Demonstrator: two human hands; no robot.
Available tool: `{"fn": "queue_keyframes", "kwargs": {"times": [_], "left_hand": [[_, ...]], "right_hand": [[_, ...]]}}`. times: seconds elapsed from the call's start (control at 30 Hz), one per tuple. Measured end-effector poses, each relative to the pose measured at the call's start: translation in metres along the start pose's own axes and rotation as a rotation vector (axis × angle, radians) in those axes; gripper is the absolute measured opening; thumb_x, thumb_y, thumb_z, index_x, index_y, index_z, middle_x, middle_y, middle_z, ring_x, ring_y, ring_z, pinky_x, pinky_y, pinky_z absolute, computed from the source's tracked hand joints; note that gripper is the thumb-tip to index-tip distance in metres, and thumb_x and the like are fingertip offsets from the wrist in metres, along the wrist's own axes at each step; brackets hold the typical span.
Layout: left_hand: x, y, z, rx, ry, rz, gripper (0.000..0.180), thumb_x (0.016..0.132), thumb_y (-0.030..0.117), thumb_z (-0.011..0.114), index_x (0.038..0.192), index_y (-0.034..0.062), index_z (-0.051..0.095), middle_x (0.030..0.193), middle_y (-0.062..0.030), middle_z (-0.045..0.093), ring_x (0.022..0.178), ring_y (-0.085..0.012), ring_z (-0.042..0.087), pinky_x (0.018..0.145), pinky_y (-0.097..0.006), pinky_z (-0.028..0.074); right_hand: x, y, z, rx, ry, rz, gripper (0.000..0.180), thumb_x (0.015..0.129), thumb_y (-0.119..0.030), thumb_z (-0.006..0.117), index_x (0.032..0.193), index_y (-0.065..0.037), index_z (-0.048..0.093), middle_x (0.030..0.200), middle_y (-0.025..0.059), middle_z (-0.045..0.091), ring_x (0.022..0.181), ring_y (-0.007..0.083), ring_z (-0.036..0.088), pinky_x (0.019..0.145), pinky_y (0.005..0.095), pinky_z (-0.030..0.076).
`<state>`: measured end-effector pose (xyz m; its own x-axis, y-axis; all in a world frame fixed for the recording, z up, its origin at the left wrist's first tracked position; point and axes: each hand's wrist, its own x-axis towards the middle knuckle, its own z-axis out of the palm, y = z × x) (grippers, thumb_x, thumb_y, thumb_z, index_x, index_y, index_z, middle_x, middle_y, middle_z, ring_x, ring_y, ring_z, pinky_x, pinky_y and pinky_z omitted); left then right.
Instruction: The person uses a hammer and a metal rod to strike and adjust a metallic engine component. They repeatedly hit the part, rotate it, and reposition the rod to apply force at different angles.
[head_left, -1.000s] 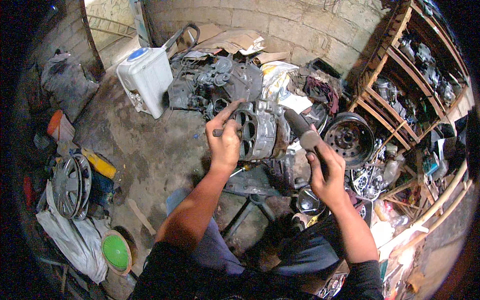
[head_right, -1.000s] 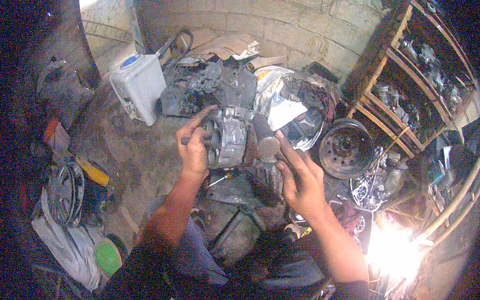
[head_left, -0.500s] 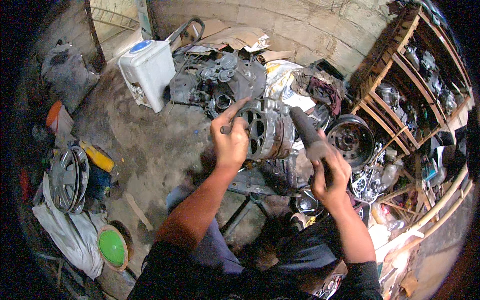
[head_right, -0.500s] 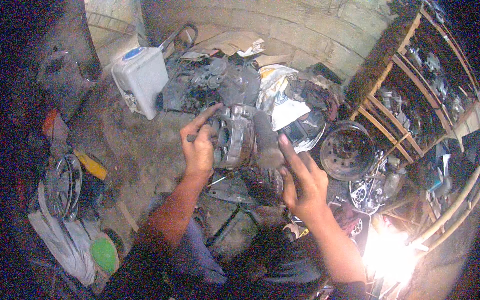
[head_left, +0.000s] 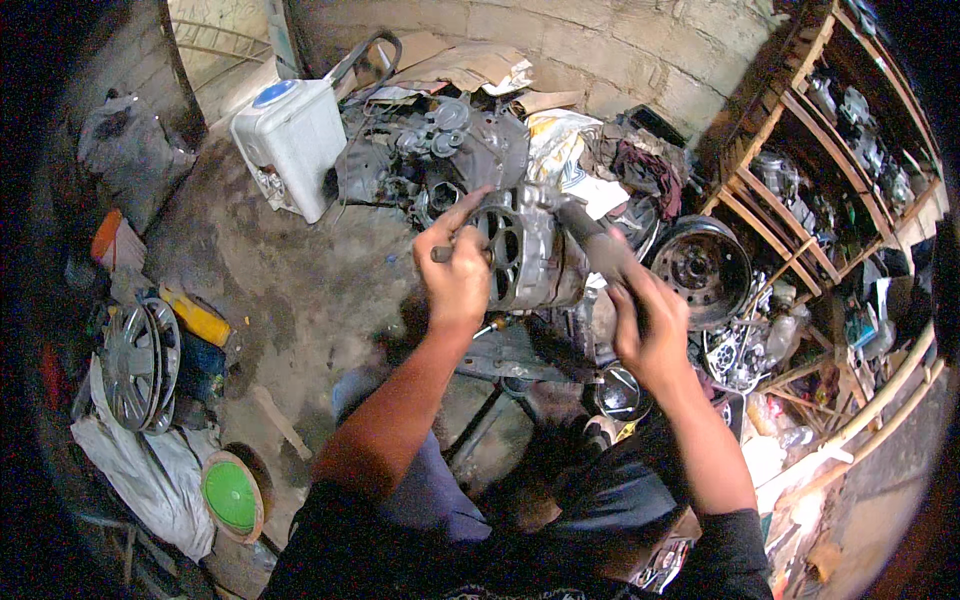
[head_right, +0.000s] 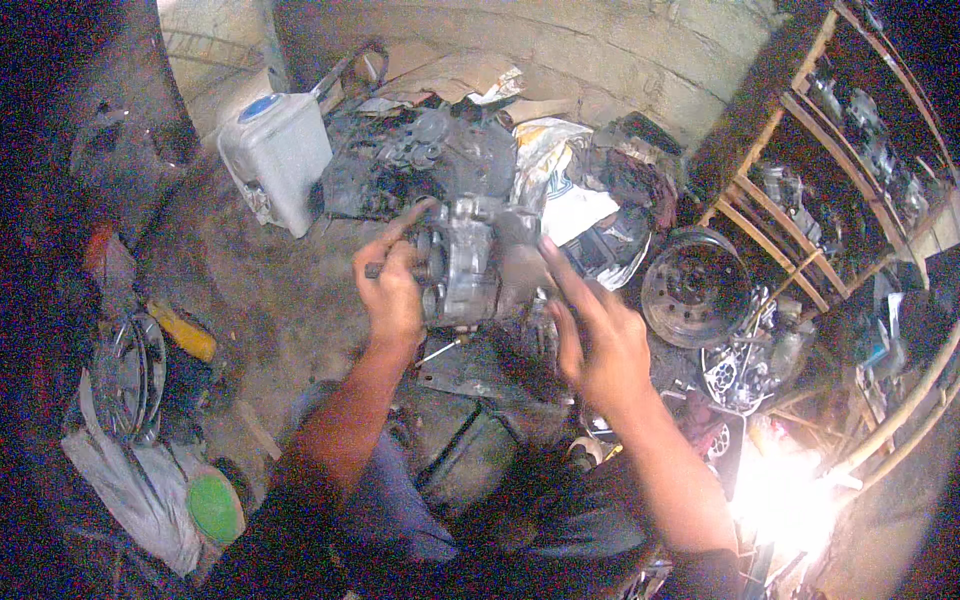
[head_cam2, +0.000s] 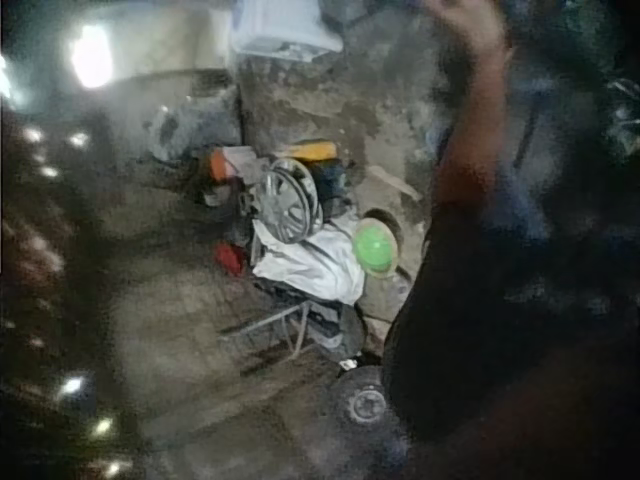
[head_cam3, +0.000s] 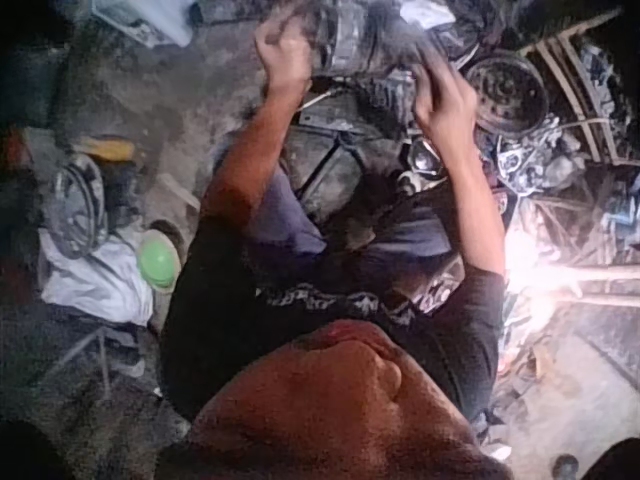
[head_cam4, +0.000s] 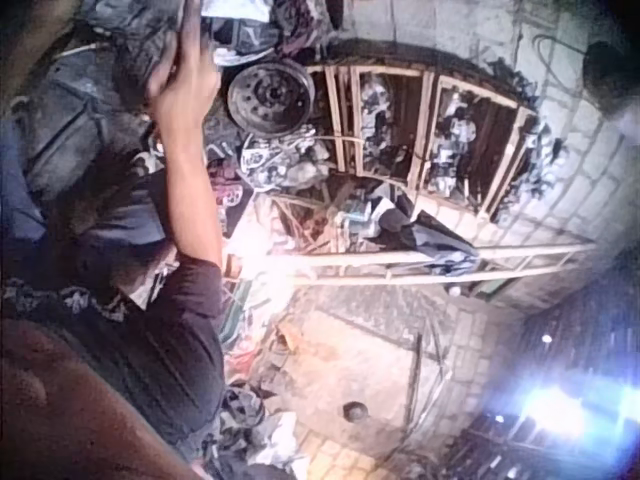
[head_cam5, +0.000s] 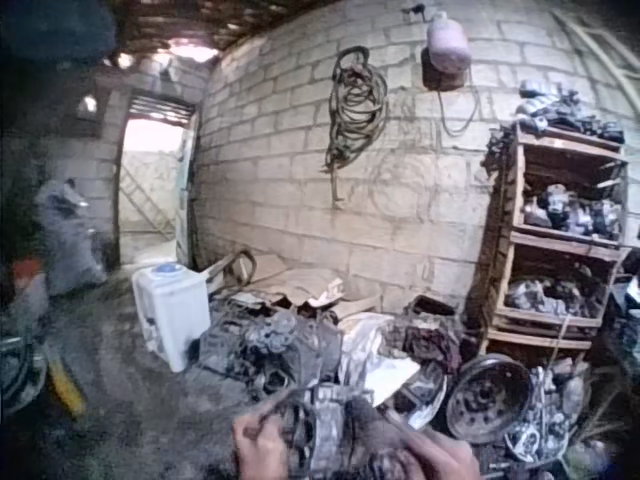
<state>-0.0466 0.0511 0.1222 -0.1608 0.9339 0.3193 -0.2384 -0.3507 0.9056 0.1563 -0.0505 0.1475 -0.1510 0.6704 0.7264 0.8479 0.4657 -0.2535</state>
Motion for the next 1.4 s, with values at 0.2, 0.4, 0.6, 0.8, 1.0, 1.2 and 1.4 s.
{"fn": "queue_keyframes", "kwargs": {"times": [0.2, 0.4, 0.6, 0.8, 1.0, 1.2, 1.4], "left_hand": [[0.009, -0.019, -0.007, -0.003, 0.110, 0.112, 0.041, 0.077, 0.001, 0.045, 0.110, -0.0056, 0.068, 0.098, -0.0112, 0.070, 0.079, -0.0159, 0.060, 0.077, -0.026, 0.047], [-0.002, -0.003, 0.007, -0.087, 0.182, -0.057, 0.036, 0.080, 0.002, 0.046, 0.107, -0.0011, 0.071, 0.088, -0.0026, 0.067, 0.069, -0.0086, 0.053, 0.063, -0.022, 0.043], [0.004, -0.017, -0.002, -0.061, 0.123, -0.010, 0.036, 0.082, 0.001, 0.046, 0.107, 0.0008, 0.072, 0.083, 0.0023, 0.063, 0.061, -0.0049, 0.045, 0.054, -0.020, 0.037], [-0.001, -0.013, 0.005, -0.138, 0.143, -0.041, 0.037, 0.079, 0.003, 0.048, 0.108, -0.0026, 0.070, 0.098, -0.0035, 0.068, 0.070, -0.0068, 0.050, 0.065, -0.021, 0.042], [0.008, -0.021, -0.001, -0.079, 0.089, 0.067, 0.040, 0.076, 0.002, 0.046, 0.109, -0.0037, 0.070, 0.091, -0.0028, 0.067, 0.067, -0.0075, 0.049, 0.061, -0.022, 0.041], [0.005, -0.019, 0.000, -0.178, 0.110, 0.005, 0.042, 0.076, 0.002, 0.045, 0.109, -0.0019, 0.071, 0.084, 0.0003, 0.064, 0.064, -0.0055, 0.045, 0.056, -0.020, 0.036], [0.006, -0.020, -0.004, -0.055, 0.130, 0.009, 0.041, 0.077, 0.002, 0.045, 0.109, -0.0022, 0.071, 0.077, 0.0016, 0.060, 0.061, -0.0056, 0.043, 0.055, -0.020, 0.034]], "right_hand": [[0.006, -0.006, -0.003, -0.014, 0.143, -0.021, 0.057, 0.079, 0.006, 0.061, 0.134, -0.006, 0.053, 0.098, 0.0213, 0.068, 0.080, 0.0349, 0.069, 0.070, 0.0381, 0.054], [0.008, -0.006, -0.003, 0.018, -0.120, 0.185, 0.030, 0.084, 0.002, 0.060, 0.114, 0.006, 0.059, 0.100, 0.0302, 0.066, 0.091, 0.0388, 0.069, 0.079, 0.0383, 0.053], [0.006, -0.009, -0.009, -0.014, 0.135, -0.032, 0.062, 0.077, 0.004, 0.061, 0.137, -0.009, 0.051, 0.088, 0.0192, 0.068, 0.072, 0.0331, 0.067, 0.065, 0.0392, 0.053], [0.004, 0.004, 0.004, -0.045, -0.091, 0.212, 0.055, 0.087, -0.008, 0.062, 0.139, -0.023, 0.050, 0.090, 0.0225, 0.068, 0.078, 0.0379, 0.067, 0.067, 0.0427, 0.053], [0.006, -0.009, -0.009, 0.021, 0.234, -0.122, 0.063, 0.074, 0.004, 0.061, 0.135, -0.006, 0.053, 0.091, 0.0191, 0.068, 0.074, 0.0305, 0.068, 0.065, 0.0366, 0.054], [0.008, 0.002, -0.001, -0.046, -0.075, 0.211, 0.053, 0.089, -0.012, 0.062, 0.139, -0.025, 0.050, 0.082, 0.0221, 0.067, 0.070, 0.0387, 0.066, 0.063, 0.0434, 0.053], [0.003, -0.010, -0.011, 0.032, 0.263, -0.255, 0.059, 0.076, 0.003, 0.060, 0.134, -0.002, 0.052, 0.097, 0.0213, 0.069, 0.078, 0.0326, 0.068, 0.070, 0.0366, 0.054]]}}
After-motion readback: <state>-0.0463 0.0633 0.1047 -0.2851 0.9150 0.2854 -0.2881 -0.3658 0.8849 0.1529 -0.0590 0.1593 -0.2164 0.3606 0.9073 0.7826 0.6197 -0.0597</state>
